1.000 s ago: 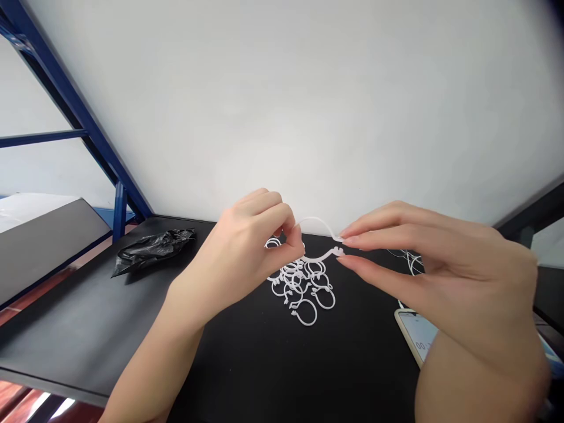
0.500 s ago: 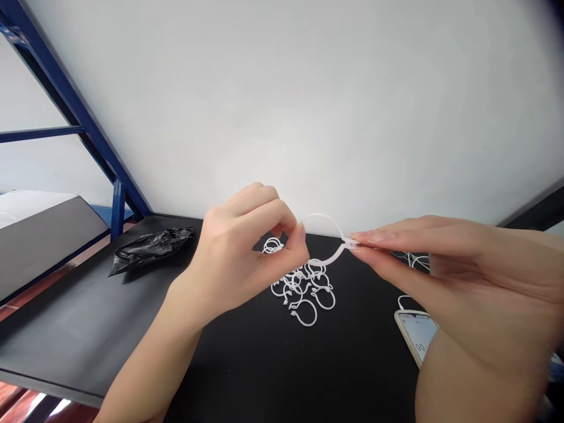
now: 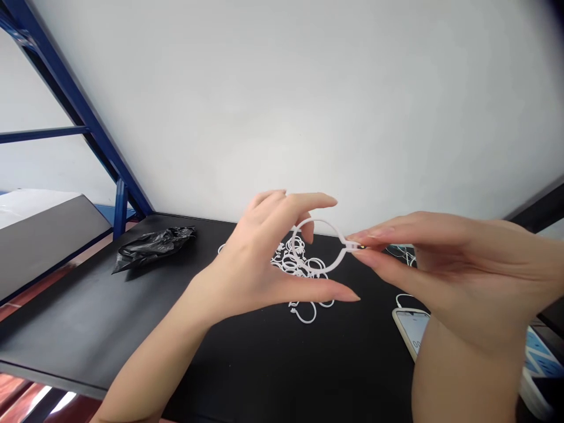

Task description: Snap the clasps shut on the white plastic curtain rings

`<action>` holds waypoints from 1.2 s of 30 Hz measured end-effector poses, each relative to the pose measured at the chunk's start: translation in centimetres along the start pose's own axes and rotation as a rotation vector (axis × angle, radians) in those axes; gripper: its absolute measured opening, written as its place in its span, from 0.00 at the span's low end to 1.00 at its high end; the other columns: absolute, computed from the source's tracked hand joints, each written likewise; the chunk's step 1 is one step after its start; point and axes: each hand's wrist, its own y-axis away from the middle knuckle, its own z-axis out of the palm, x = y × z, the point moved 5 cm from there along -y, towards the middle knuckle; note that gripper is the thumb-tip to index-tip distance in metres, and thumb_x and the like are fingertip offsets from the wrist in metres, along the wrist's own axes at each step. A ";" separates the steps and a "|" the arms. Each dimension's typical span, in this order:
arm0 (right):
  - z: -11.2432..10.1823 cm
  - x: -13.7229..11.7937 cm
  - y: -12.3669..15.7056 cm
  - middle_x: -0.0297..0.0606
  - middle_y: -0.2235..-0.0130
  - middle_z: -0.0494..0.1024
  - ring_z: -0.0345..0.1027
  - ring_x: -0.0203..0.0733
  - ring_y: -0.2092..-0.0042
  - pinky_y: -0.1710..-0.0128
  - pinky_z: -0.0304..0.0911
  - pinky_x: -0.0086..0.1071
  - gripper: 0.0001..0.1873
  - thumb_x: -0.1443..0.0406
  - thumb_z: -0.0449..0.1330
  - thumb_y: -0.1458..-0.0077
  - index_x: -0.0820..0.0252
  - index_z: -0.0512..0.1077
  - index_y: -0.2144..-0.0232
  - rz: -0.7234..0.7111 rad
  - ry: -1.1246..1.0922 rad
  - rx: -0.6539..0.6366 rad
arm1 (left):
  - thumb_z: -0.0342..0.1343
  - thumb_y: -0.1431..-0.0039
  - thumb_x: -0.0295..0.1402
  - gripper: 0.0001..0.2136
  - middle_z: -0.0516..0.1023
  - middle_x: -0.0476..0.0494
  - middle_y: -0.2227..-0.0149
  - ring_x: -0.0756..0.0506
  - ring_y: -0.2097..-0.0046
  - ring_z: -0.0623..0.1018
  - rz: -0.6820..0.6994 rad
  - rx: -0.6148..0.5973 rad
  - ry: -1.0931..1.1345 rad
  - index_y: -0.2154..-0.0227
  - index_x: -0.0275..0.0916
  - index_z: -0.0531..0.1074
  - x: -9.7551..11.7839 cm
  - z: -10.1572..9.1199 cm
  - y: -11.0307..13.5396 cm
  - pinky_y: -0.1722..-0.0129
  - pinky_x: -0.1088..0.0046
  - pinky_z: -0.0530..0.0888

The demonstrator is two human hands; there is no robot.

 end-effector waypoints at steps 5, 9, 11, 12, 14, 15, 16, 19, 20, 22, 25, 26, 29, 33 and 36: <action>0.2 0.3 0.0 0.30 0.71 0.82 0.77 0.40 0.72 0.77 0.71 0.35 0.18 0.77 0.68 0.54 0.51 0.80 0.63 -0.025 -0.029 -0.027 | 0.67 0.49 0.40 0.20 0.66 0.58 0.76 0.53 0.72 0.72 0.043 0.053 0.009 0.58 0.39 0.67 0.6 0.5 -0.1 0.47 0.63 0.69; 0.3 0.4 0.0 0.30 0.69 0.82 0.78 0.42 0.68 0.73 0.74 0.36 0.18 0.77 0.68 0.55 0.52 0.80 0.63 -0.031 -0.051 -0.065 | 0.64 0.44 0.38 0.17 0.64 0.59 0.76 0.54 0.72 0.70 0.119 0.042 -0.053 0.59 0.38 0.64 0.7 0.7 -0.1 0.47 0.64 0.70; 0.4 0.3 -0.1 0.30 0.68 0.83 0.78 0.42 0.66 0.71 0.75 0.35 0.17 0.77 0.68 0.54 0.52 0.80 0.64 -0.045 -0.052 -0.106 | 0.62 0.42 0.37 0.15 0.64 0.59 0.76 0.54 0.73 0.69 0.172 0.035 -0.139 0.59 0.38 0.63 0.7 0.9 -0.1 0.45 0.62 0.70; 0.5 0.2 -0.2 0.31 0.68 0.83 0.78 0.41 0.66 0.70 0.75 0.35 0.16 0.78 0.68 0.53 0.52 0.80 0.65 -0.052 -0.045 -0.128 | 0.62 0.42 0.37 0.15 0.64 0.58 0.76 0.53 0.73 0.69 0.198 0.046 -0.183 0.60 0.38 0.62 0.8 1.0 -0.2 0.45 0.61 0.70; 0.5 0.1 -0.2 0.32 0.66 0.83 0.78 0.40 0.66 0.70 0.74 0.33 0.15 0.77 0.67 0.52 0.54 0.79 0.66 -0.057 -0.017 -0.167 | 0.62 0.43 0.35 0.13 0.65 0.57 0.76 0.52 0.73 0.69 0.243 0.095 -0.246 0.62 0.38 0.63 1.2 0.9 -0.3 0.47 0.61 0.71; 0.5 0.0 -0.3 0.32 0.66 0.83 0.77 0.39 0.66 0.71 0.74 0.33 0.14 0.77 0.67 0.52 0.54 0.79 0.66 -0.056 -0.002 -0.185 | 0.62 0.43 0.34 0.13 0.65 0.57 0.77 0.52 0.73 0.69 0.256 0.118 -0.261 0.63 0.38 0.63 1.4 0.8 -0.3 0.49 0.61 0.73; 0.5 -0.1 -0.3 0.32 0.66 0.82 0.77 0.39 0.66 0.72 0.73 0.32 0.14 0.77 0.67 0.51 0.54 0.79 0.66 -0.053 0.009 -0.198 | 0.62 0.44 0.32 0.12 0.65 0.56 0.77 0.51 0.73 0.69 0.262 0.133 -0.267 0.63 0.38 0.63 1.6 0.7 -0.4 0.51 0.62 0.74; 0.5 -0.3 -0.3 0.32 0.67 0.82 0.76 0.37 0.68 0.74 0.72 0.32 0.13 0.76 0.67 0.50 0.54 0.78 0.65 -0.052 0.018 -0.220 | 0.60 0.44 0.29 0.09 0.65 0.56 0.79 0.50 0.73 0.69 0.246 0.129 -0.268 0.65 0.39 0.64 2.1 0.5 -0.6 0.57 0.64 0.76; 0.5 -0.4 -0.3 0.31 0.68 0.82 0.76 0.37 0.68 0.74 0.72 0.31 0.12 0.75 0.67 0.50 0.54 0.78 0.66 -0.051 0.024 -0.223 | 0.60 0.44 0.29 0.08 0.66 0.56 0.79 0.50 0.74 0.69 0.244 0.125 -0.270 0.66 0.39 0.64 2.3 0.4 -0.6 0.58 0.65 0.76; 0.5 -0.6 -0.3 0.30 0.70 0.81 0.75 0.36 0.70 0.74 0.72 0.30 0.11 0.75 0.66 0.49 0.53 0.78 0.67 -0.054 0.044 -0.223 | 0.60 0.44 0.29 0.08 0.67 0.55 0.79 0.50 0.74 0.69 0.248 0.121 -0.272 0.67 0.39 0.64 2.4 0.4 -0.6 0.59 0.65 0.76; 0.4 -0.9 -0.4 0.29 0.71 0.81 0.74 0.34 0.71 0.75 0.72 0.28 0.11 0.76 0.66 0.49 0.54 0.77 0.69 -0.055 0.067 -0.222 | 0.60 0.45 0.29 0.08 0.69 0.53 0.77 0.50 0.73 0.70 0.255 0.126 -0.263 0.66 0.39 0.64 2.3 0.3 -0.5 0.59 0.65 0.76; 0.3 -0.9 -0.5 0.29 0.71 0.81 0.74 0.34 0.71 0.75 0.72 0.28 0.11 0.76 0.66 0.49 0.54 0.77 0.69 -0.054 0.066 -0.222 | 0.60 0.44 0.29 0.08 0.69 0.53 0.77 0.50 0.73 0.70 0.252 0.124 -0.259 0.66 0.38 0.64 2.2 0.4 -0.5 0.59 0.65 0.76; 0.2 -1.1 -0.6 0.30 0.71 0.81 0.75 0.35 0.72 0.77 0.71 0.27 0.12 0.77 0.66 0.51 0.54 0.77 0.71 -0.051 0.047 -0.225 | 0.59 0.44 0.29 0.08 0.68 0.54 0.77 0.51 0.73 0.70 0.241 0.110 -0.248 0.66 0.38 0.64 2.1 0.4 -0.5 0.58 0.64 0.76; 0.2 -0.9 -0.3 0.30 0.71 0.81 0.76 0.35 0.73 0.78 0.72 0.26 0.12 0.77 0.66 0.51 0.54 0.78 0.73 -0.046 0.038 -0.231 | 0.59 0.44 0.31 0.09 0.67 0.54 0.77 0.51 0.74 0.68 0.242 0.106 -0.217 0.65 0.39 0.63 1.9 0.4 -0.5 0.58 0.64 0.75; 0.1 -0.6 -0.2 0.30 0.70 0.82 0.76 0.36 0.74 0.78 0.72 0.27 0.08 0.72 0.67 0.50 0.52 0.78 0.73 -0.016 0.030 -0.204 | 0.60 0.45 0.32 0.10 0.64 0.56 0.78 0.51 0.75 0.67 0.235 0.089 -0.167 0.64 0.40 0.63 1.7 0.5 -0.5 0.58 0.64 0.75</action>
